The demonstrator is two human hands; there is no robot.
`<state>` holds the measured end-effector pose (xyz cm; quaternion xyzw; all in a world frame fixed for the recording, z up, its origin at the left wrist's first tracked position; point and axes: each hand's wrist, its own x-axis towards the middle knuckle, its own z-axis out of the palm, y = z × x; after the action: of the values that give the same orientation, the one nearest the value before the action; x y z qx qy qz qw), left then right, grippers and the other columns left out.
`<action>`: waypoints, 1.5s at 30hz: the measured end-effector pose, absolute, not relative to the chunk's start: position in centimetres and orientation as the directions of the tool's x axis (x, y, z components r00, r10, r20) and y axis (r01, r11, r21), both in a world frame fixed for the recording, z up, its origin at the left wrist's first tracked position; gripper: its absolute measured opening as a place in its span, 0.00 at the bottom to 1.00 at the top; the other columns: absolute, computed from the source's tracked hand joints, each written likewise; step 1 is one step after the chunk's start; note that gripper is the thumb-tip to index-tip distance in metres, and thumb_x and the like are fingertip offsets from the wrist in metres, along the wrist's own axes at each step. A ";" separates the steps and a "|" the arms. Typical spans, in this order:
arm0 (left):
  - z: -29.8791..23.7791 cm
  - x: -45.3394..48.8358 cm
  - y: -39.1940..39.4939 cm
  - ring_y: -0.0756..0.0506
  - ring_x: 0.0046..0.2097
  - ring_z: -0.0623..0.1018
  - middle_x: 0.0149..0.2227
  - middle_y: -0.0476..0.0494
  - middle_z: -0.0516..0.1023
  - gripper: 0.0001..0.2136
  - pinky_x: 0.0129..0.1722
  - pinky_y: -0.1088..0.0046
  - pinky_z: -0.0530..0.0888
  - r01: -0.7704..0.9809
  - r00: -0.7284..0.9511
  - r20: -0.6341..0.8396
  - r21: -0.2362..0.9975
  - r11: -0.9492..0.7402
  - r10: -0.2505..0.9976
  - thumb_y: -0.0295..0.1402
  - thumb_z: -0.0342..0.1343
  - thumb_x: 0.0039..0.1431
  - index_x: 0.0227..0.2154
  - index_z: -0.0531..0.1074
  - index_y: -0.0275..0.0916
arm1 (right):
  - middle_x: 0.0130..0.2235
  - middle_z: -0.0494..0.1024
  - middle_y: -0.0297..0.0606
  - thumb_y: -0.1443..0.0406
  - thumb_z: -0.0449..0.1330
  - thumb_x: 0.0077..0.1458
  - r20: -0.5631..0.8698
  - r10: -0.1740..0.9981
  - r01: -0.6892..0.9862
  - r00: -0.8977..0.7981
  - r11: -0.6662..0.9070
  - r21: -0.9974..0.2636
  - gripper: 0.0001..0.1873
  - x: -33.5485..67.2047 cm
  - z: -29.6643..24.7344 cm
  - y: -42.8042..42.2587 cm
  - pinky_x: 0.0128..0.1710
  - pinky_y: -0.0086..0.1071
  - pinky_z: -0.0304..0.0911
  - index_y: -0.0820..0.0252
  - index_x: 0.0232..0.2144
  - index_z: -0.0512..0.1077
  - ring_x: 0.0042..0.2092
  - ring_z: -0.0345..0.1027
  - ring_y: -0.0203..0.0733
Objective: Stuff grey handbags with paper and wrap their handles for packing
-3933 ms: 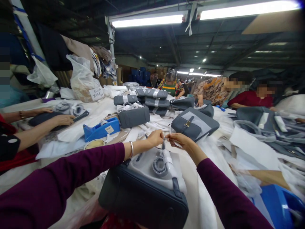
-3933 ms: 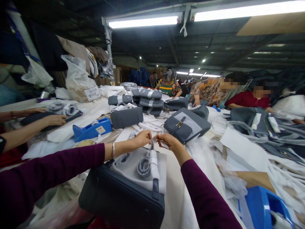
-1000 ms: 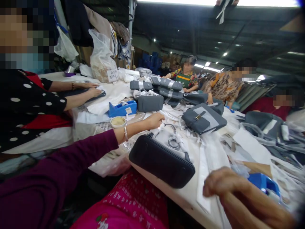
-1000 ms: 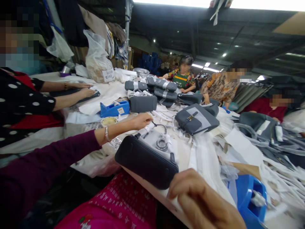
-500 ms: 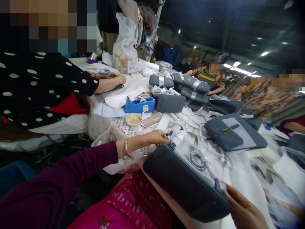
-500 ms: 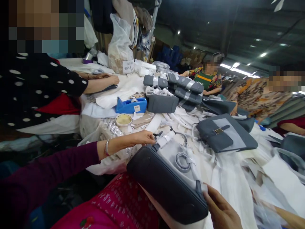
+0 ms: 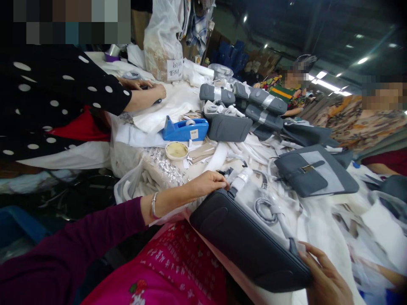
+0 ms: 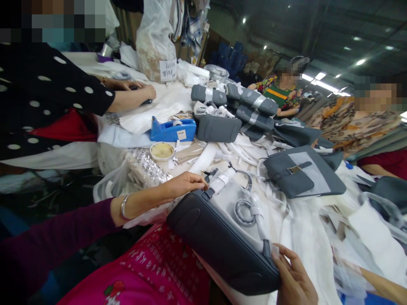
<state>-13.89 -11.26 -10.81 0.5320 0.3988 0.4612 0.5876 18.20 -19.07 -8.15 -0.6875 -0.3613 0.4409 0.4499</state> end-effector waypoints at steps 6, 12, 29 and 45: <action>-10.7 -15.3 -10.3 0.49 0.37 0.75 0.36 0.46 0.80 0.09 0.40 0.74 0.68 -0.107 0.436 -0.067 0.986 0.125 0.897 0.30 0.58 0.49 0.34 0.79 0.36 | 0.32 0.78 0.35 0.52 0.69 0.41 -0.287 0.890 0.076 0.353 -0.333 -0.940 0.25 16.8 -7.8 -19.3 0.28 0.26 0.65 0.56 0.40 0.70 0.35 0.72 0.43; -10.9 -16.4 -6.3 0.48 0.32 0.74 0.30 0.45 0.79 0.11 0.35 0.74 0.70 0.001 0.804 -0.100 0.986 0.167 0.587 0.32 0.65 0.41 0.31 0.79 0.35 | 0.29 0.77 0.34 0.53 0.69 0.39 -0.295 0.890 0.068 0.348 -0.338 -0.939 0.26 16.6 -7.5 -19.3 0.27 0.26 0.64 0.58 0.39 0.69 0.30 0.70 0.40; -11.8 -14.8 -8.2 0.51 0.31 0.69 0.26 0.50 0.71 0.07 0.34 0.76 0.66 -0.064 0.669 0.037 0.998 0.008 0.742 0.33 0.60 0.49 0.25 0.71 0.33 | 0.35 0.77 0.37 0.50 0.66 0.45 -0.144 0.938 0.222 0.315 -0.220 -0.950 0.30 15.9 -7.6 -19.2 0.28 0.30 0.62 0.56 0.47 0.65 0.32 0.70 0.42; -14.9 -15.7 -10.3 0.51 0.32 0.67 0.29 0.50 0.68 0.17 0.33 0.77 0.65 -0.201 0.468 0.055 0.978 0.046 0.882 0.45 0.61 0.49 0.28 0.67 0.34 | 0.33 0.76 0.35 0.46 0.58 0.51 0.049 0.908 0.571 0.416 -0.219 -0.791 0.23 15.4 -7.9 -20.1 0.34 0.33 0.58 0.59 0.36 0.72 0.36 0.67 0.44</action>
<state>-15.67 -10.31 -14.93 0.5532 0.3076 0.4137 0.6543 15.38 -20.05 -7.93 -0.7492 -0.4936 0.2199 0.3829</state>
